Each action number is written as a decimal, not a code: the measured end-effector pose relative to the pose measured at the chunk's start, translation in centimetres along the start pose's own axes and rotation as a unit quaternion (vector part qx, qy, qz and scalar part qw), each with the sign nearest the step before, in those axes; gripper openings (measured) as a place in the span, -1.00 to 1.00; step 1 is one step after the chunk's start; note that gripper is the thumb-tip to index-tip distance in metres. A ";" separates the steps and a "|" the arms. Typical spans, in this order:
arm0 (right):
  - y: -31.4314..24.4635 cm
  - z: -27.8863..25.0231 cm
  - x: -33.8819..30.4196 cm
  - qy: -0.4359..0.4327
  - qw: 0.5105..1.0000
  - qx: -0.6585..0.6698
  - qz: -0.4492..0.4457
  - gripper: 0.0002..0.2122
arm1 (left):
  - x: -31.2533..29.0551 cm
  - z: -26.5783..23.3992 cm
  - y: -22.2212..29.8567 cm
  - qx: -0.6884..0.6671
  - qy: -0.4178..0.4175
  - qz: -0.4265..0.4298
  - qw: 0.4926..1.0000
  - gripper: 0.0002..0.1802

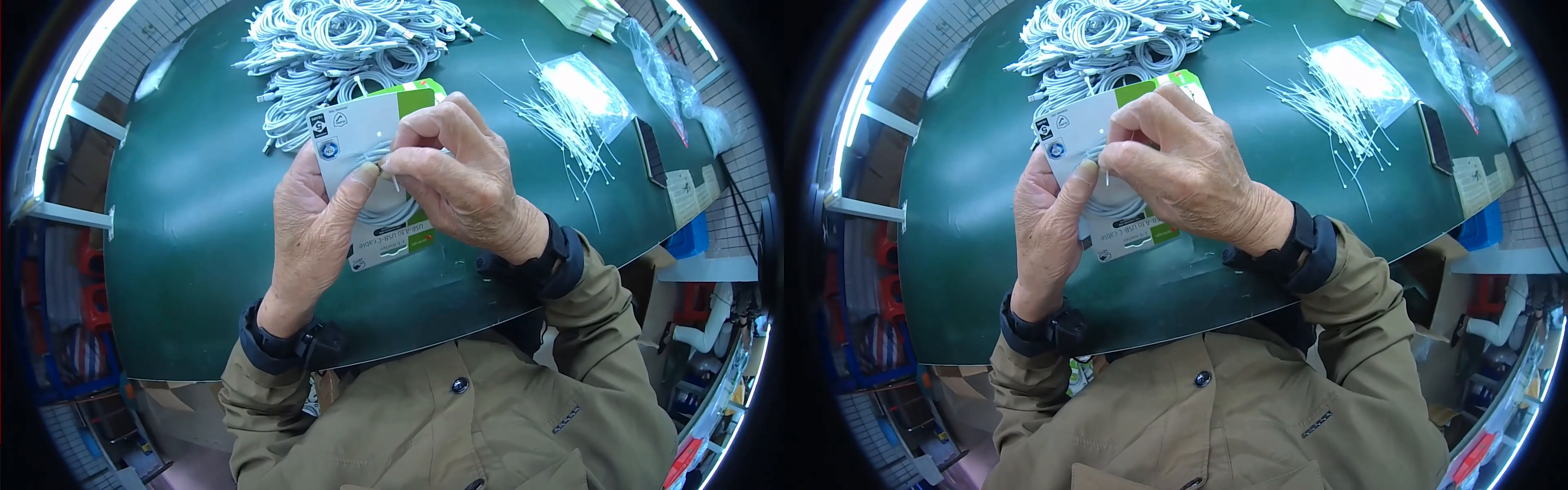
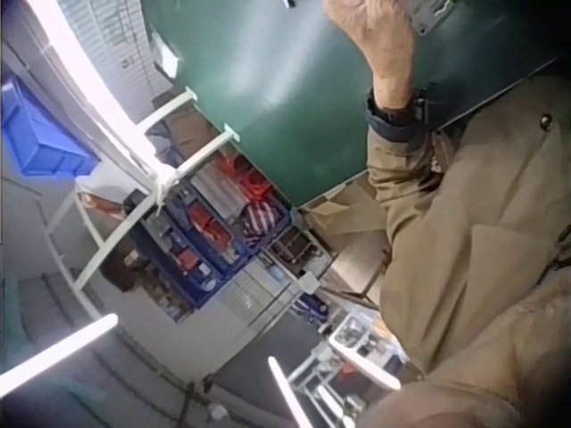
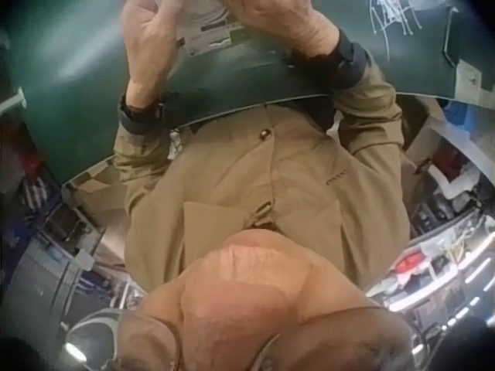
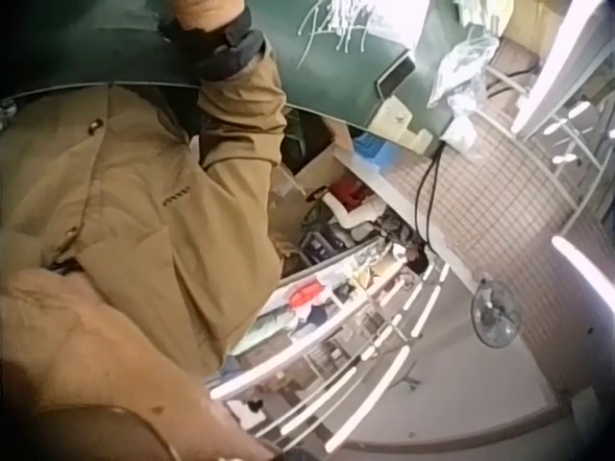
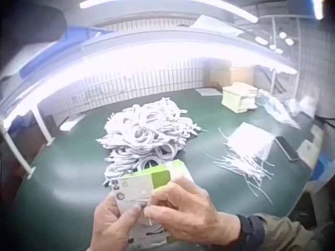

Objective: The person packages USB cables by hand by placing a coiled cable onto a cardboard backing and securing it with a plastic tie. They repeat this process for multiple cables, threading the ties through the cards and pulling them tight before setting the finished products aside.

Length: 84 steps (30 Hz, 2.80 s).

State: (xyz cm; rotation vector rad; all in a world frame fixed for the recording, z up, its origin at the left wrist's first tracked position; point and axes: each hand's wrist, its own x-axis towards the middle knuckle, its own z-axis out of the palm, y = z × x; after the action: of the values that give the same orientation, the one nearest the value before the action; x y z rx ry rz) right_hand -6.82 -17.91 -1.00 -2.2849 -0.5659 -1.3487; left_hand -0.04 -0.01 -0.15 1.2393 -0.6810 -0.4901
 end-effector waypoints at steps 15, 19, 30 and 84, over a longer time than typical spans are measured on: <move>-1.5 -0.5 0.1 -0.030 0.991 0.130 -0.031 -0.75 | 0.3 -0.4 -0.3 -0.121 0.055 0.008 0.991 -0.62; -1.6 -0.3 0.1 -0.030 0.976 0.217 -0.005 -0.78 | 0.2 -0.5 -0.3 -0.118 0.060 0.012 0.991 -0.62; -1.9 0.0 -0.2 -0.026 0.962 0.268 0.037 -0.82 | 0.2 -0.8 -0.7 -0.120 0.056 0.006 0.991 -0.63; -1.4 -0.6 -0.2 0.016 0.971 0.229 0.070 -0.73 | -0.6 -0.3 -1.0 -0.076 0.028 0.008 0.997 -0.61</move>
State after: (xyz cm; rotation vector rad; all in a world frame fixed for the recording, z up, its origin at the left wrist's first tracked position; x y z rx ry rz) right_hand -8.10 -17.15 -0.73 -1.8856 -0.6189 -1.0556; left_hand -0.25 0.35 -1.28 1.0991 -0.5959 -0.4831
